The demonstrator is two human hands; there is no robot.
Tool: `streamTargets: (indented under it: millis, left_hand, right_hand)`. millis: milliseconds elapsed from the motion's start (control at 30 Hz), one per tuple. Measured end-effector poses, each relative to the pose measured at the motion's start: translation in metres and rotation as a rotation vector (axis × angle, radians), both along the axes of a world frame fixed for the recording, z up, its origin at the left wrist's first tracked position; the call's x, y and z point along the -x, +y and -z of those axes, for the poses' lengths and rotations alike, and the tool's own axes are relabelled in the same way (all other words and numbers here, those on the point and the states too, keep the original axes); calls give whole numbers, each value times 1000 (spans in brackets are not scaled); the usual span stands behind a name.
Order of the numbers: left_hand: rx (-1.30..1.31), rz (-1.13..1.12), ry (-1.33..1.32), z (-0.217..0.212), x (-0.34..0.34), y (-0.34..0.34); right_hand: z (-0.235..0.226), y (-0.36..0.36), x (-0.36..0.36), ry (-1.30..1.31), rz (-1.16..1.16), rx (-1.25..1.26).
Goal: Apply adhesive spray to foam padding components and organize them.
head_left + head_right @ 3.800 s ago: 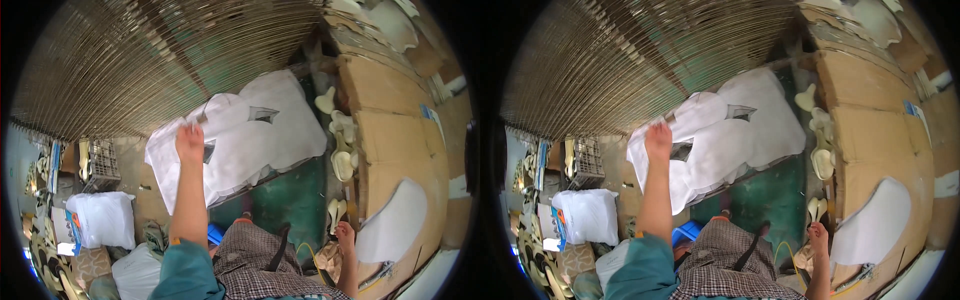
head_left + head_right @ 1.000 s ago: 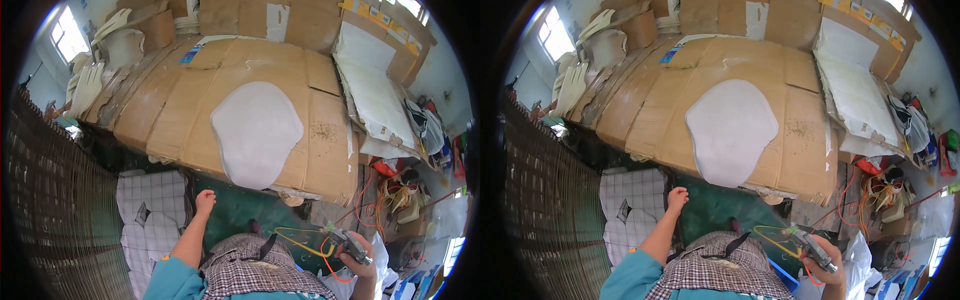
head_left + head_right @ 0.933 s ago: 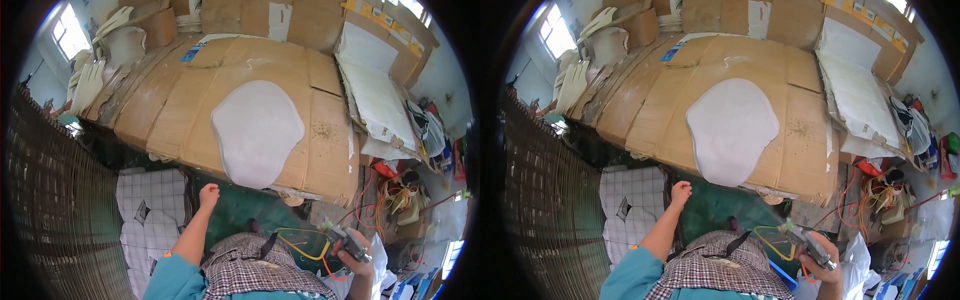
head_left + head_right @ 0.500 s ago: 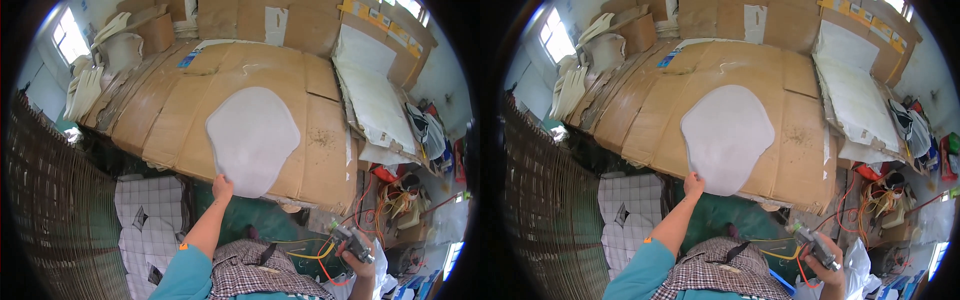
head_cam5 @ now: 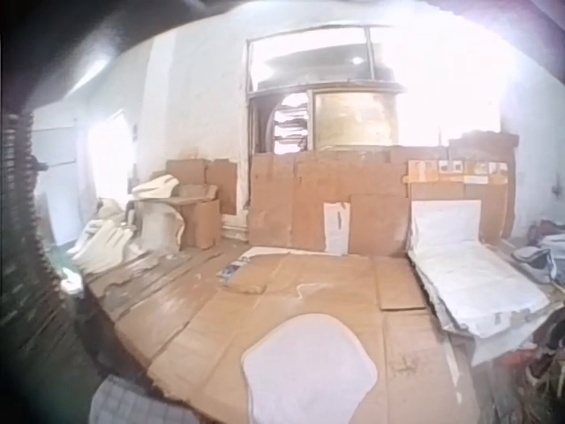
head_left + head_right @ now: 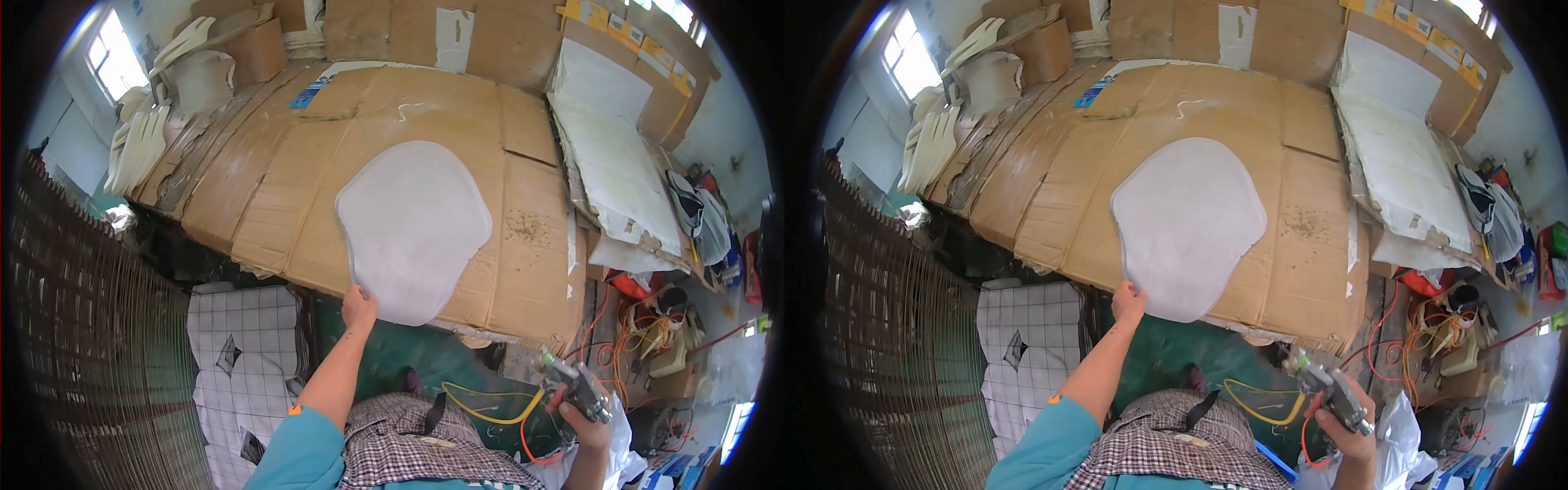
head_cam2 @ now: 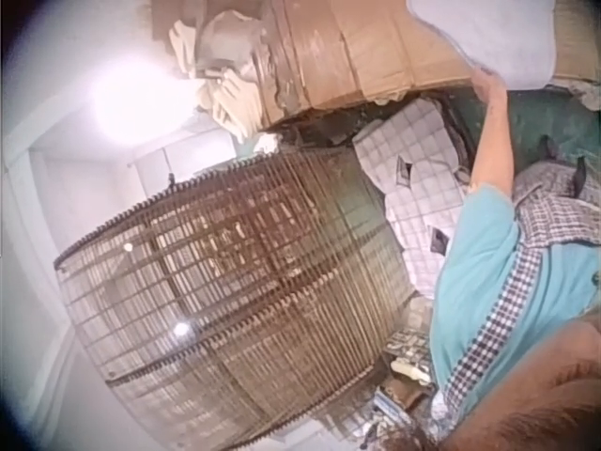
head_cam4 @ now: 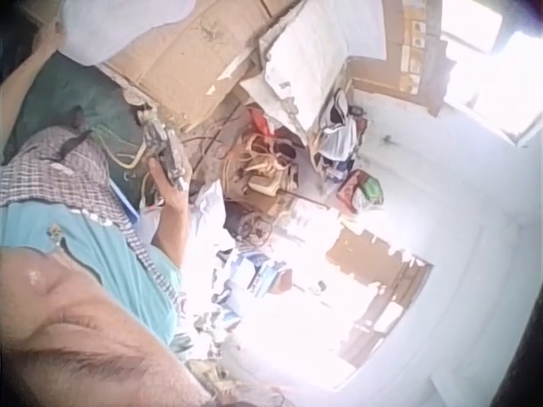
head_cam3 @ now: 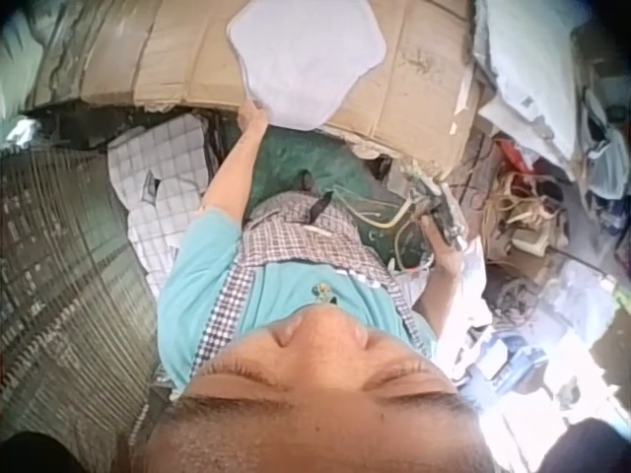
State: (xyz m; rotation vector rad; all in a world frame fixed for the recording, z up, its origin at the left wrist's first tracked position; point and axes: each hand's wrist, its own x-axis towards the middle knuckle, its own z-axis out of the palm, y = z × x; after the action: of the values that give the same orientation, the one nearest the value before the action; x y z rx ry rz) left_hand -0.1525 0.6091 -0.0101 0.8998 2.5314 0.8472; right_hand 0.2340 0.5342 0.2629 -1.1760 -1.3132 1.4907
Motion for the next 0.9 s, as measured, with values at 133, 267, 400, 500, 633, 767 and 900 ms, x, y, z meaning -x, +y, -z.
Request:
streamTargets:
  millis: [133, 267, 400, 500, 633, 767, 900]
  left_hand:
    - [77, 48, -69, -1, 2, 2]
    - [121, 90, -71, -6, 6, 4]
    - [132, 38, -45, -11, 4, 8]
    - [58, -1, -36, -5, 4, 4]
    - [28, 112, -76, 12, 8, -7]
    - [100, 140, -90, 7, 10, -3]
    - [1, 164, -8, -21, -2, 0]
  right_hand:
    - [18, 19, 4, 3, 187, -63]
    - [5, 18, 8, -32, 302, -18]
    - [6, 12, 1, -39, 0, -70]
    - [8, 13, -4, -55, 155, -61]
    - [0, 10, -29, -182, -19, -31]
    - [3, 9, -8, -19, -70, -83]
    - [17, 19, -8, -81, 174, -77]
